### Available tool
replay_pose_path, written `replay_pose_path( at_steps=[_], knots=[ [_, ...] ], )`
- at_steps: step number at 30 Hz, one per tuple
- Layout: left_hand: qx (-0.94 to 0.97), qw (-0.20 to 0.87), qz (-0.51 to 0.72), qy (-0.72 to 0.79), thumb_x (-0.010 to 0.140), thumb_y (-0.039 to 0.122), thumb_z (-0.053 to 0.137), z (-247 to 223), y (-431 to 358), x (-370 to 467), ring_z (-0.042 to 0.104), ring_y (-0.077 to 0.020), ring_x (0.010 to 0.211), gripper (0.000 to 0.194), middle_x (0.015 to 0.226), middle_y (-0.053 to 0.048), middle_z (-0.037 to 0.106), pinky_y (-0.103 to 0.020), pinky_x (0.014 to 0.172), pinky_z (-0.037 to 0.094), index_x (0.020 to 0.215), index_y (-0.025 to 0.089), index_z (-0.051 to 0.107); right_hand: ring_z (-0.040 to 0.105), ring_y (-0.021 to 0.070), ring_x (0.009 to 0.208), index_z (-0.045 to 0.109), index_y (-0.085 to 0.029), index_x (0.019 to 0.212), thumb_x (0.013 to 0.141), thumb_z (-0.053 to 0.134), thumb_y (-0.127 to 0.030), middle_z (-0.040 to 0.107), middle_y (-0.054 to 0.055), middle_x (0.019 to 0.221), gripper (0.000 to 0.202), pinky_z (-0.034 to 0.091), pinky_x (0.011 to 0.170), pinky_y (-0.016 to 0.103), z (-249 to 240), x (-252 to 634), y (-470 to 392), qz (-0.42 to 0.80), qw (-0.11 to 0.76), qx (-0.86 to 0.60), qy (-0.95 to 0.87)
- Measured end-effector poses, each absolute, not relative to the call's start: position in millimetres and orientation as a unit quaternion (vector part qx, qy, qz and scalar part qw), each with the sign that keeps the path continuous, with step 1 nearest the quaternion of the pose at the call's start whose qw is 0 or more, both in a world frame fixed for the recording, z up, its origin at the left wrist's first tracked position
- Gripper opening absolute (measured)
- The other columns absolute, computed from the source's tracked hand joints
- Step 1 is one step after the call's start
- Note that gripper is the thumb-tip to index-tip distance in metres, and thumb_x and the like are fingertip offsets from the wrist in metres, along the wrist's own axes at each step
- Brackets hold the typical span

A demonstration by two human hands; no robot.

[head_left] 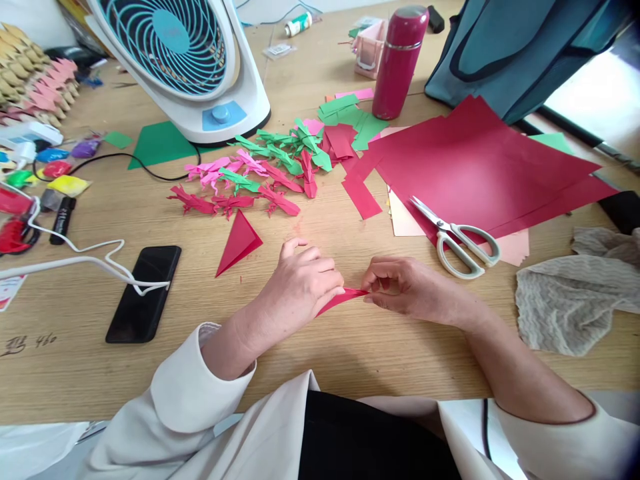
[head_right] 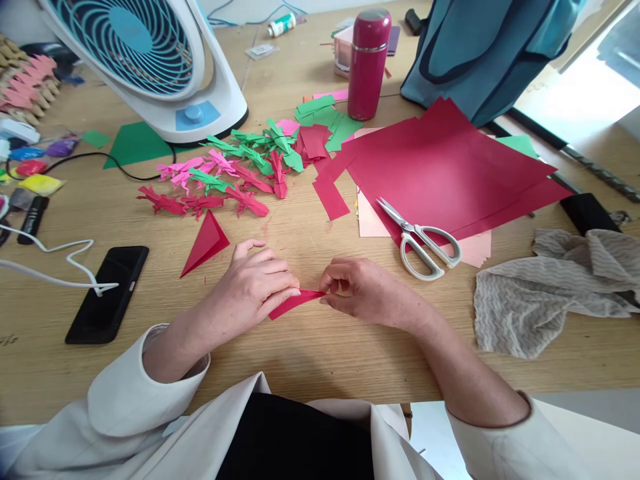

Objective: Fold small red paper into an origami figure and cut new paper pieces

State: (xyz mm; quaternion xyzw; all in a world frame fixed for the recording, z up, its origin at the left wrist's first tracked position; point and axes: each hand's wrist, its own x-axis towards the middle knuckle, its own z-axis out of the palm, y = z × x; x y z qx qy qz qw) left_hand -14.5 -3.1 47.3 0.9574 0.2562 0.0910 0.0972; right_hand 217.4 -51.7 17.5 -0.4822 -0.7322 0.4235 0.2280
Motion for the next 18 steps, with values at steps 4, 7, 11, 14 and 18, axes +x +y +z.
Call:
replay_pose_path(
  at_steps=[4, 7, 11, 14, 18],
  knots=[
    [0.956, 0.099, 0.101, 0.257, 0.096, 0.024, 0.054, 46.7, -3.2, -14.6, 0.055, -0.0171, 0.082, 0.022, 0.076, 0.000, 0.067, -0.045, 0.102, 0.028, 0.080, 0.020, 0.068, 0.051, 0.0112, 0.062, 0.067, -0.020, 0.082, 0.086, 0.062, -0.021, 0.060, 0.001, 0.076, 0.007, 0.039, 0.056, 0.024, 16.9, 215.2, -52.3, 0.436, 0.241, -0.492, -0.714],
    [0.955, 0.103, 0.103, 0.260, 0.097, 0.025, 0.054, 47.4, -3.2, -14.6, 0.055, -0.0173, 0.082, 0.022, 0.077, -0.001, 0.067, -0.045, 0.102, 0.028, 0.080, 0.021, 0.068, 0.052, 0.0117, 0.062, 0.067, -0.020, 0.081, 0.087, 0.061, -0.021, 0.060, 0.001, 0.076, 0.008, 0.039, 0.056, 0.024, 17.3, 215.9, -52.5, 0.443, 0.242, -0.496, -0.707],
    [0.954, 0.108, 0.104, 0.260, 0.097, 0.026, 0.054, 47.9, -2.9, -14.2, 0.055, -0.0171, 0.082, 0.022, 0.078, -0.001, 0.067, -0.045, 0.102, 0.028, 0.080, 0.020, 0.067, 0.053, 0.0121, 0.063, 0.066, -0.020, 0.081, 0.088, 0.059, -0.021, 0.061, 0.001, 0.076, 0.010, 0.040, 0.057, 0.025, 16.6, 216.5, -52.7, 0.448, 0.246, -0.499, -0.700],
    [0.953, 0.114, 0.103, 0.261, 0.097, 0.026, 0.054, 47.2, -2.6, -13.8, 0.055, -0.0169, 0.082, 0.022, 0.079, 0.000, 0.067, -0.044, 0.102, 0.028, 0.080, 0.020, 0.067, 0.051, 0.0114, 0.062, 0.063, -0.020, 0.079, 0.087, 0.059, -0.019, 0.059, 0.000, 0.074, 0.009, 0.039, 0.056, 0.024, 15.8, 216.6, -52.7, 0.447, 0.249, -0.497, -0.701],
    [0.950, 0.133, 0.100, 0.264, 0.097, 0.026, 0.054, 45.8, -1.8, -13.4, 0.054, -0.0165, 0.082, 0.022, 0.079, 0.000, 0.067, -0.043, 0.102, 0.028, 0.080, 0.020, 0.066, 0.049, 0.0102, 0.060, 0.061, -0.019, 0.078, 0.085, 0.058, -0.014, 0.056, -0.001, 0.073, 0.009, 0.037, 0.055, 0.023, 17.1, 216.8, -52.4, 0.433, 0.244, -0.496, -0.712]
  ],
)
